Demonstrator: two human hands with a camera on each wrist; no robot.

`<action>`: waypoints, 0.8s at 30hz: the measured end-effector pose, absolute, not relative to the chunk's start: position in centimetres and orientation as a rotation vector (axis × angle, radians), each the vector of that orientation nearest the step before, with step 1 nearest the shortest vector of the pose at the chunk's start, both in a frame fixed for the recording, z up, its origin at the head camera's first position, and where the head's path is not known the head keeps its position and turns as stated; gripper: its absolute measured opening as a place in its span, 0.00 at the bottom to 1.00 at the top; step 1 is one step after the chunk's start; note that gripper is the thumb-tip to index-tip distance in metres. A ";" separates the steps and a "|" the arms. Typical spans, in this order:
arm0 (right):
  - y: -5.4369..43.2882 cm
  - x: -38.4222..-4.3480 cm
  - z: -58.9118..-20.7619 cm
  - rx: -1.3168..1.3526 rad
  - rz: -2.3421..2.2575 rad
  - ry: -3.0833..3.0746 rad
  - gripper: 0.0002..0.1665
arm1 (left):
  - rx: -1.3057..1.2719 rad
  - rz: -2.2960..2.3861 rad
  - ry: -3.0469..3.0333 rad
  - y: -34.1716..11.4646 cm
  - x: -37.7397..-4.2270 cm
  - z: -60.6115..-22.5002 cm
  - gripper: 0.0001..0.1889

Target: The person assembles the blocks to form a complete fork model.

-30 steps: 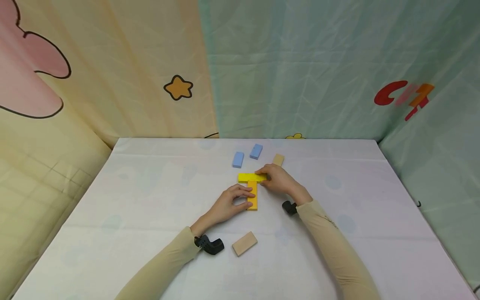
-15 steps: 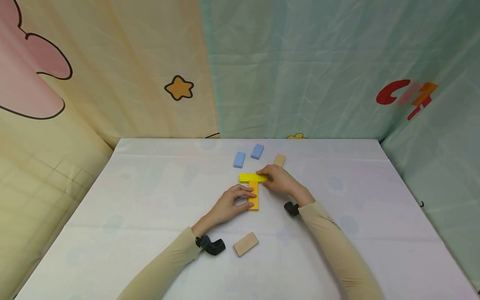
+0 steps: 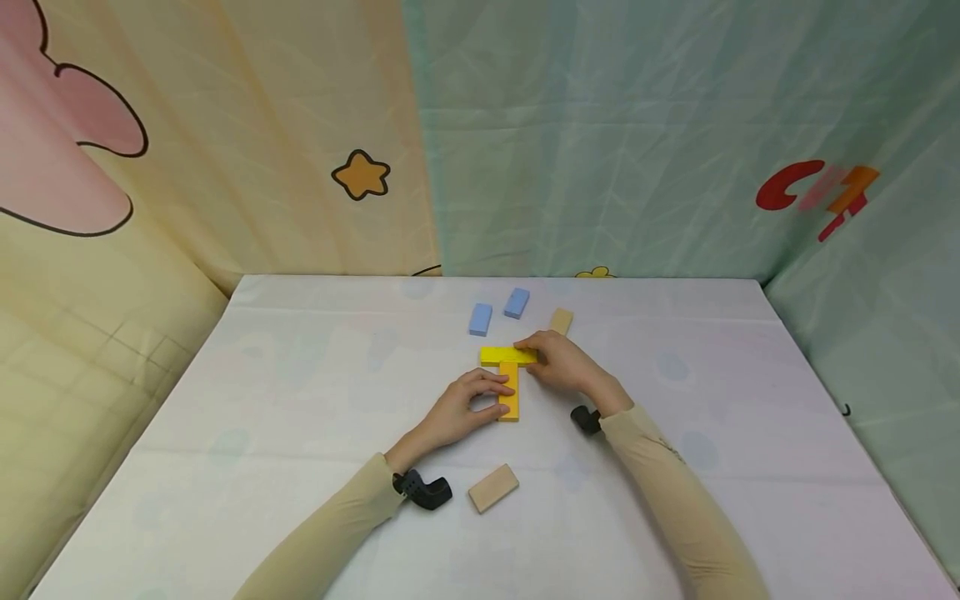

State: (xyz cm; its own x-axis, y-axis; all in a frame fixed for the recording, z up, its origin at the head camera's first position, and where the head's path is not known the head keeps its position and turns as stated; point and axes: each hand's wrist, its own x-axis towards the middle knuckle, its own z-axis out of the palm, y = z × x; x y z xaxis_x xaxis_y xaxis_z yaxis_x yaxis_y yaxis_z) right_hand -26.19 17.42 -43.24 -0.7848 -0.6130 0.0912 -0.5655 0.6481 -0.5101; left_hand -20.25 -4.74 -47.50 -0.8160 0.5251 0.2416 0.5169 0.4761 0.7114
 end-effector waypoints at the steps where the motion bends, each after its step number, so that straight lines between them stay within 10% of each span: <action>1: 17.4 -26.1 -43.2 -0.991 -0.814 2.769 0.23 | 0.952 1.291 2.692 -4.7 -20.2 -47.5 0.13; 24: 18.9 -20.7 -42.4 -1.132 -1.019 2.709 0.12 | 0.934 1.332 2.675 -4.7 -20.1 -47.2 0.12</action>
State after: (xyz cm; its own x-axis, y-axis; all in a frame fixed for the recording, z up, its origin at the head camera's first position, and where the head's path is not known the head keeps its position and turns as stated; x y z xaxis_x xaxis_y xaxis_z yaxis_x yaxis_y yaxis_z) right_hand -20.69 18.93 -42.38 -0.7342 -0.6457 0.2097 -0.6238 0.5198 -0.5836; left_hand -20.13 -4.72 -47.23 -0.8218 0.5146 0.2447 0.5053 0.4598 0.7302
